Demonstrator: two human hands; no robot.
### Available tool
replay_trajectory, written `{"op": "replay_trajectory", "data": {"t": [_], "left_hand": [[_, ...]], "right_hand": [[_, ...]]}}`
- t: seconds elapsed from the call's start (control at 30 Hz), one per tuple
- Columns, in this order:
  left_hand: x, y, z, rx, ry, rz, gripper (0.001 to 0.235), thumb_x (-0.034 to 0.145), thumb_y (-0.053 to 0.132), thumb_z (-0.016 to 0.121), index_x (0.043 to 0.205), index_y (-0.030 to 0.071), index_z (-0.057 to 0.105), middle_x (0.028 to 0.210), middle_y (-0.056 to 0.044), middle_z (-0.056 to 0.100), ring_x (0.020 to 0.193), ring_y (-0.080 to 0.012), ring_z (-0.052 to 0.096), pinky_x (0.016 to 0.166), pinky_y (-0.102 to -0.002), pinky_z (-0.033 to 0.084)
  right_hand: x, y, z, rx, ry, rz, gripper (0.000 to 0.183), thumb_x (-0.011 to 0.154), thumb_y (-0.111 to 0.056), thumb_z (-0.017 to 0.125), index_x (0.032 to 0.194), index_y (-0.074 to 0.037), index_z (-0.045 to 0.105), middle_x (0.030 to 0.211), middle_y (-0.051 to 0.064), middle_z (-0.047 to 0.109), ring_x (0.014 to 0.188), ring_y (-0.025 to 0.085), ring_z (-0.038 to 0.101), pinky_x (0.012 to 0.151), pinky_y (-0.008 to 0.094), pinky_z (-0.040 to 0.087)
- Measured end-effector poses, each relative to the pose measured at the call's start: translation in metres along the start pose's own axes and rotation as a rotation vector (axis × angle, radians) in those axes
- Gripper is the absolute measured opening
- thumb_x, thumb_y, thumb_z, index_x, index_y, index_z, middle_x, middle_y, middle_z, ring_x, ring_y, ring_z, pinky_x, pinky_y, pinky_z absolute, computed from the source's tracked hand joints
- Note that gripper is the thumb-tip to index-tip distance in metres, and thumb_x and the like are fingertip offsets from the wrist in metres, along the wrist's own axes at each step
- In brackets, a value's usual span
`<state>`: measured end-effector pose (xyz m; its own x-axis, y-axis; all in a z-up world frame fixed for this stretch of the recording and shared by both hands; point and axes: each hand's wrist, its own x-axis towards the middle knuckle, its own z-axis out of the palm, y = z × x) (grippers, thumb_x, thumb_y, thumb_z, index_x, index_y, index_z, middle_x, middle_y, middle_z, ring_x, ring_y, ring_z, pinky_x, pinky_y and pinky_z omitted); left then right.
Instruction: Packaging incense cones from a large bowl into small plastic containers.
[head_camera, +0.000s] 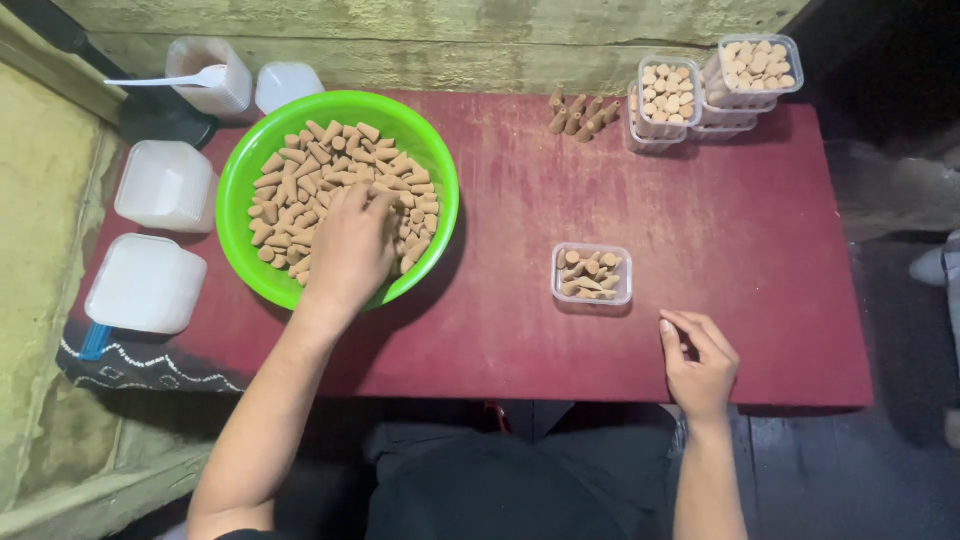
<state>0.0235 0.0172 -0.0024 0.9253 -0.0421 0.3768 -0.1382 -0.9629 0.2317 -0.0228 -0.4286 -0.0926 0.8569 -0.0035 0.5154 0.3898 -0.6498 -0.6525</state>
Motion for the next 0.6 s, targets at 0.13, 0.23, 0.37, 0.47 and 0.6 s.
{"op": "replay_trajectory", "data": {"t": [0.13,0.23,0.37,0.47,0.6], "left_hand": [[0.009,-0.011,-0.001,0.113,-0.155,0.089,0.036,0.073,0.011,0.084,0.109,0.011,0.075,0.102,-0.010,0.065,0.101,-0.0319,0.065,0.081,-0.043,0.060],[0.012,-0.028,0.015,0.190,-0.185,0.141,0.032,0.068,0.014,0.086,0.097,0.013,0.073,0.096,-0.006,0.066,0.101,-0.0278,0.065,0.081,-0.039,0.061],[0.018,-0.040,0.021,0.193,-0.258,0.149,0.015,0.076,0.017,0.077,0.089,0.017,0.071,0.085,-0.002,0.069,0.098,-0.0232,0.068,0.076,-0.038,0.062],[0.021,-0.037,0.011,0.187,-0.318,0.099,0.010,0.078,0.020,0.074,0.086,0.016,0.072,0.086,-0.005,0.070,0.094,-0.0262,0.071,0.074,-0.043,0.063],[0.024,-0.042,0.016,0.192,-0.412,0.118,0.020,0.074,0.029,0.076,0.087,0.013,0.075,0.089,-0.010,0.072,0.092,-0.0315,0.074,0.075,-0.049,0.064]], "right_hand": [[0.003,0.007,0.001,0.006,0.007,-0.005,0.017,0.095,0.001,0.078,0.104,-0.012,0.083,0.091,0.009,0.076,0.065,0.026,0.064,0.058,0.034,0.051],[0.000,0.008,0.000,0.002,0.015,0.004,0.016,0.095,-0.001,0.078,0.104,-0.013,0.083,0.090,0.007,0.076,0.061,0.023,0.061,0.056,0.033,0.050],[0.001,0.007,0.000,-0.004,0.022,0.011,0.015,0.095,-0.002,0.079,0.103,-0.014,0.083,0.088,0.006,0.076,0.060,0.023,0.061,0.054,0.032,0.049],[0.002,0.007,0.002,-0.007,0.016,0.014,0.014,0.095,-0.003,0.078,0.102,-0.014,0.083,0.087,0.007,0.075,0.059,0.024,0.060,0.054,0.032,0.049],[0.000,0.008,0.001,-0.014,0.013,0.020,0.015,0.095,-0.003,0.078,0.103,-0.014,0.084,0.087,0.006,0.076,0.060,0.023,0.061,0.053,0.031,0.049]]}}
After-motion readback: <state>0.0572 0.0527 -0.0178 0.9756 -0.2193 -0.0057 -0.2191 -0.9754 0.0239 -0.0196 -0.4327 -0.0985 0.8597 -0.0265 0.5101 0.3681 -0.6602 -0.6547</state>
